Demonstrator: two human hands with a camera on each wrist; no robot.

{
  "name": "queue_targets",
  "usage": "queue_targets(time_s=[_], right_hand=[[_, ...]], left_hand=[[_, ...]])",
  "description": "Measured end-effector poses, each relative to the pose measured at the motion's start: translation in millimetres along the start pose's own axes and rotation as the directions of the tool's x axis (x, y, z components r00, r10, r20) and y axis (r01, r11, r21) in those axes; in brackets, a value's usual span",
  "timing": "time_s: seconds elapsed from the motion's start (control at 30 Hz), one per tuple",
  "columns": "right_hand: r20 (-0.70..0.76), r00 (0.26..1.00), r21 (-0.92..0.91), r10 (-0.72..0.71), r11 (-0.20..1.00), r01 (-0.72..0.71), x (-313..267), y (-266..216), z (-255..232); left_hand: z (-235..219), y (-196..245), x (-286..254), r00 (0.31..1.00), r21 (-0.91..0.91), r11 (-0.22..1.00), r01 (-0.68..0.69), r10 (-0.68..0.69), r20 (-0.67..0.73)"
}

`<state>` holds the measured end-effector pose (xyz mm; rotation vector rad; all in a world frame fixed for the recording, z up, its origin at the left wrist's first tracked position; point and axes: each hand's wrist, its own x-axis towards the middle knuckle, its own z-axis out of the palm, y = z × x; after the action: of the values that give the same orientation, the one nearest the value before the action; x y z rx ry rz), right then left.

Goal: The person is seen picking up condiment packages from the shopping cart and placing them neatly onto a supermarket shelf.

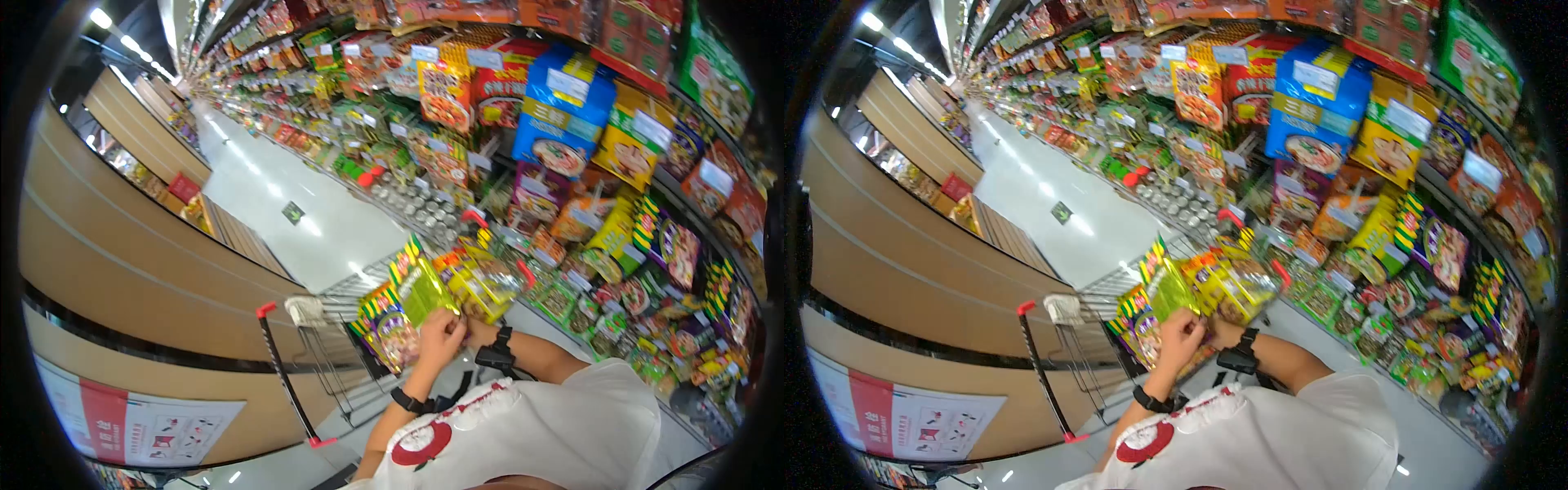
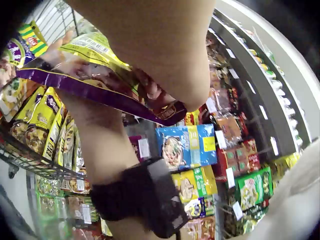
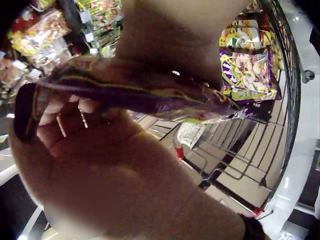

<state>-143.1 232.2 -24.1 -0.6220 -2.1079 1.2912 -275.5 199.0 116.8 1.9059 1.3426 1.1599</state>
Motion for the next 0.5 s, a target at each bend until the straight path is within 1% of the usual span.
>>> queue_targets(time_s=[0.07,0.13,0.2,0.3,0.4,0.5], right_hand=[[-0.052,0.998,0.005,0.044,0.999,-0.044,-32.4,-19.8,14.0],[-0.109,0.988,0.039,0.111,0.993,-0.108,-63.7,-45.8,29.2],[-0.168,0.966,0.076,0.197,0.980,-0.186,-98.9,-75.9,39.4],[-0.268,0.912,0.153,0.310,0.948,-0.278,-143.5,-119.0,49.9],[-0.389,0.845,0.218,0.368,0.927,-0.304,-176.3,-151.9,60.2],[-0.500,0.772,0.272,0.393,0.917,-0.291,-205.1,-176.1,68.1]], left_hand=[[1.5,23.7,-20.4,0.991,-0.014,0.991,-0.129,0.130,0.016],[1.0,44.1,-45.2,0.969,-0.041,0.968,-0.247,0.247,-0.003],[1.6,62.1,-69.6,0.930,-0.058,0.928,-0.368,0.367,-0.029],[3.0,100.3,-102.3,0.862,-0.113,0.855,-0.507,0.503,-0.059],[6.0,134.0,-119.1,0.755,-0.139,0.744,-0.653,0.653,-0.053],[8.6,161.0,-133.0,0.616,-0.140,0.608,-0.782,0.788,-0.019]])
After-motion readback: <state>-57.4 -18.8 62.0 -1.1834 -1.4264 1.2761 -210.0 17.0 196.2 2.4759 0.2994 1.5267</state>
